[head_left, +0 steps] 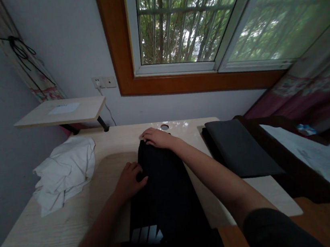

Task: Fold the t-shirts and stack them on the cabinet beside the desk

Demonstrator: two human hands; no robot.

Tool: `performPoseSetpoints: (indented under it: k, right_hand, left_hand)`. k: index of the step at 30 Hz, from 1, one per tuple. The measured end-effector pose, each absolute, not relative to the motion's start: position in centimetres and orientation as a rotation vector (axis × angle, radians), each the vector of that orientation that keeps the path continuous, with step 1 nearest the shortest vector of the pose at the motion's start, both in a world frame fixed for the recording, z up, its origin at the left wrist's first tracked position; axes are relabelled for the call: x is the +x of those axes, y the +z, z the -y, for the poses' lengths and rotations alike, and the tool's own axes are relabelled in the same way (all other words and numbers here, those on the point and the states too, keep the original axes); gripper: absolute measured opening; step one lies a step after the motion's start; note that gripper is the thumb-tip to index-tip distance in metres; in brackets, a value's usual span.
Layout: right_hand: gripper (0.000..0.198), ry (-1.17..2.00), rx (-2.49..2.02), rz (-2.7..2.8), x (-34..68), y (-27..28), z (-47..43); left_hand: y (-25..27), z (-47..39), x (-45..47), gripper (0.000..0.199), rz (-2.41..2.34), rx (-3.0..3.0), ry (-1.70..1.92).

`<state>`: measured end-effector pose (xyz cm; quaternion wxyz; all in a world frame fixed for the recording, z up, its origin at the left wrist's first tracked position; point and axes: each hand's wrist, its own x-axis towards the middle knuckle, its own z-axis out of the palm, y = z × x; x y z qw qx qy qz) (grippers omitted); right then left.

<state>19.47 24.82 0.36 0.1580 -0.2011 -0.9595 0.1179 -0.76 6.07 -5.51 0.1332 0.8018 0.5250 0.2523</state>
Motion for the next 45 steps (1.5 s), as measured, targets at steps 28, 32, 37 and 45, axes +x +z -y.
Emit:
performPoseSetpoints:
  k: [28,32,37,45]
  right_hand:
    - [0.043,0.735,-1.027,2.375,18.1,-4.4,-26.2]
    - [0.037,0.685,-1.031,2.29,17.3,-3.8,-26.2]
    - [0.035,0.539,-1.119,2.336,16.1,-4.1,-25.9]
    - [0.039,0.369,-1.128,2.352,15.0,-5.2,-24.7]
  left_hand:
    - [-6.6,-5.3,-1.4,0.03,-1.642,1.62,0.992]
    - [-7.3,-5.5,-2.0,0.03,-1.603,1.575,1.09]
    - [-7.5,-5.6,-2.4,0.032,-1.638,1.565,1.1]
    - [-6.8,-5.2,-1.3,0.034,-1.881,1.67,1.072]
